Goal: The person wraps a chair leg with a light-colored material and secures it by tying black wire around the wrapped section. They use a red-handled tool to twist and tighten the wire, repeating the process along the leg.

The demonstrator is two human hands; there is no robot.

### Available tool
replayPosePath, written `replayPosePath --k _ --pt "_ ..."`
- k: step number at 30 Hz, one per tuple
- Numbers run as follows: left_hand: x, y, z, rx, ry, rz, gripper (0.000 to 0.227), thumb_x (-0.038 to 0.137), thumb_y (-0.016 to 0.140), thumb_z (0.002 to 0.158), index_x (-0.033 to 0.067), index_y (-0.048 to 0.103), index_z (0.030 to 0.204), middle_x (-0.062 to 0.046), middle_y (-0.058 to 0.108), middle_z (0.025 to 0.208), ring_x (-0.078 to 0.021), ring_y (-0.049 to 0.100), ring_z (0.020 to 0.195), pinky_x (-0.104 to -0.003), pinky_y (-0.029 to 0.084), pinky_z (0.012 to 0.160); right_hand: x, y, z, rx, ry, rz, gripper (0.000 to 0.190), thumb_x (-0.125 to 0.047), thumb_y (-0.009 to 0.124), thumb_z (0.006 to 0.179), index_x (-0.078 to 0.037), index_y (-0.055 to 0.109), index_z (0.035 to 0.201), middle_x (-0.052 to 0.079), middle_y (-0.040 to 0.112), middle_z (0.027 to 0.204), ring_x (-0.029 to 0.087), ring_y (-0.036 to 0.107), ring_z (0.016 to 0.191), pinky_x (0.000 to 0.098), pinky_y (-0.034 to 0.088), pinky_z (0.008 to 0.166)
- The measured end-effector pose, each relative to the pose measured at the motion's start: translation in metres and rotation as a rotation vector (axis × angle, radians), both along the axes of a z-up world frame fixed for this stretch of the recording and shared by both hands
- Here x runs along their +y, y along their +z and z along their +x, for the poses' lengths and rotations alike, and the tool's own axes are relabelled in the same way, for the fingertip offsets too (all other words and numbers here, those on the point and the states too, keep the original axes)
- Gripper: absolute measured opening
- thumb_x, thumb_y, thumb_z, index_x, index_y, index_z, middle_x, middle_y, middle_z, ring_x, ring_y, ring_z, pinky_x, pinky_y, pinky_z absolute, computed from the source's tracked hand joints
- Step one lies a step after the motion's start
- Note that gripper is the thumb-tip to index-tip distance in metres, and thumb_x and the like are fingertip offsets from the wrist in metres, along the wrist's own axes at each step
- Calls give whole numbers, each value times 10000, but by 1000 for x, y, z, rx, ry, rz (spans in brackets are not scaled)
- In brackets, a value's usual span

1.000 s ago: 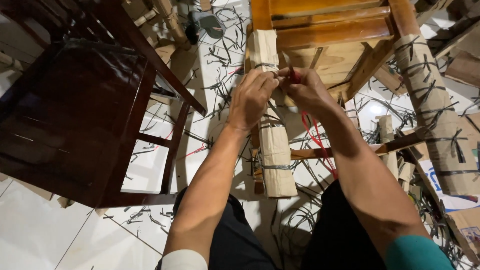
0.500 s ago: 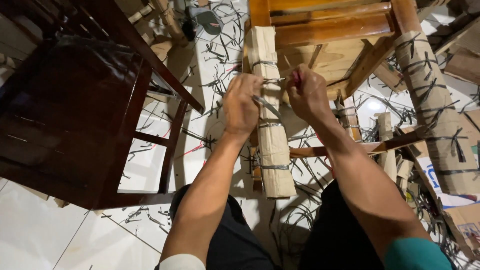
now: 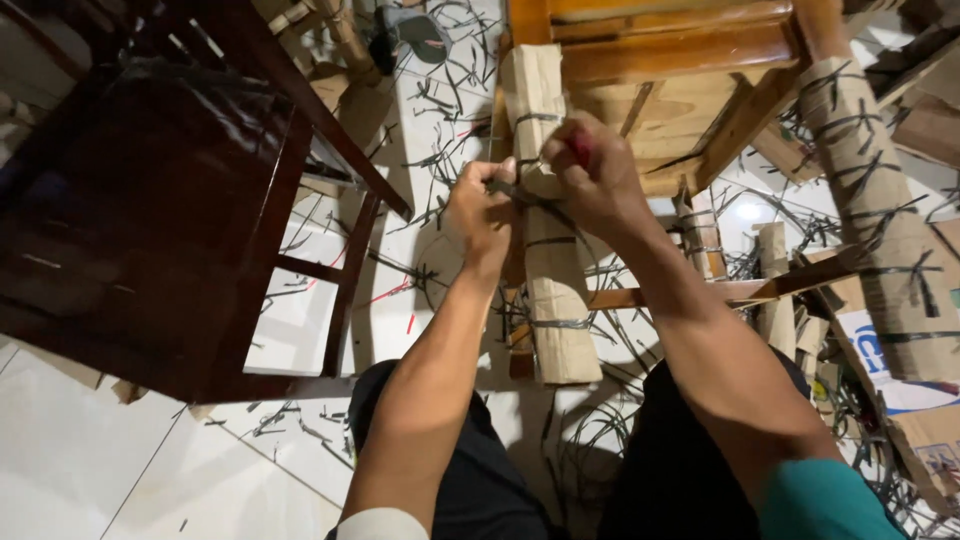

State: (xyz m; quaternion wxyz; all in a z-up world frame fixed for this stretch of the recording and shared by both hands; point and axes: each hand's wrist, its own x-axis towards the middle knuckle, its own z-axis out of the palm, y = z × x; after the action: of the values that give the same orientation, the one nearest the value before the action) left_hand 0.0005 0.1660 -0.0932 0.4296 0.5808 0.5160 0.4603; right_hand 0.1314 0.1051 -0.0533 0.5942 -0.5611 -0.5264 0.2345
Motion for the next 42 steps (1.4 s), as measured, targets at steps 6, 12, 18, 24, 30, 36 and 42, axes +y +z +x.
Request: replayPosePath --k 6,12,18,24,30,36,42 --pt "1 -23 13 -459 -12 -198 114 40 569 878 36 676 840 -140 701 627 -195 694 548 -287 494 589 13 -4 -8 -273 79 -32 108 -25 573 890 -84 638 953 177 565 688 273 560 623 352 462 577" --pt "3 -5 1 -371 -115 -142 209 233 637 1006 40 636 924 -82 672 882 -188 604 770 -283 538 705 -5 32 0 37 -32 -249 176 -193 446 1107 -113 603 1109 5 532 863 81 463 660 247 437 539" --pt "-4 33 8 -684 -160 -141 211 301 612 1046 117 544 969 -74 774 950 -22 558 609 -156 397 602 2 7 12 360 202 69 27 -31 545 953 -17 560 934 226 707 914 155 600 474 248 404 412" --pt "42 -7 16 -282 -222 76 226 278 538 1047 152 522 860 -43 666 611 -112 557 505 -177 402 497 34 -46 40 -26 135 141 87 17 543 984 3 600 919 167 587 699 208 568 552 303 428 511" --pt "31 3 8 -185 -232 207 231 198 471 1102 129 476 882 -28 580 633 -134 485 574 -307 459 602 22 -34 37 -27 101 48 117 24 529 987 -36 578 899 69 523 668 161 497 606 288 420 573" --pt "20 28 8 -319 -238 -71 81 67 633 955 109 631 885 -57 670 609 -97 572 494 -185 420 493 -1 -6 18 471 112 3 172 92 472 840 10 567 959 152 564 708 162 465 482 281 413 442" --pt "31 22 1 -164 -389 15 93 65 754 873 75 748 966 -105 765 716 -97 710 628 -222 579 565 5 -19 31 480 68 30 200 117 467 816 41 597 947 189 662 836 109 508 465 232 391 428"
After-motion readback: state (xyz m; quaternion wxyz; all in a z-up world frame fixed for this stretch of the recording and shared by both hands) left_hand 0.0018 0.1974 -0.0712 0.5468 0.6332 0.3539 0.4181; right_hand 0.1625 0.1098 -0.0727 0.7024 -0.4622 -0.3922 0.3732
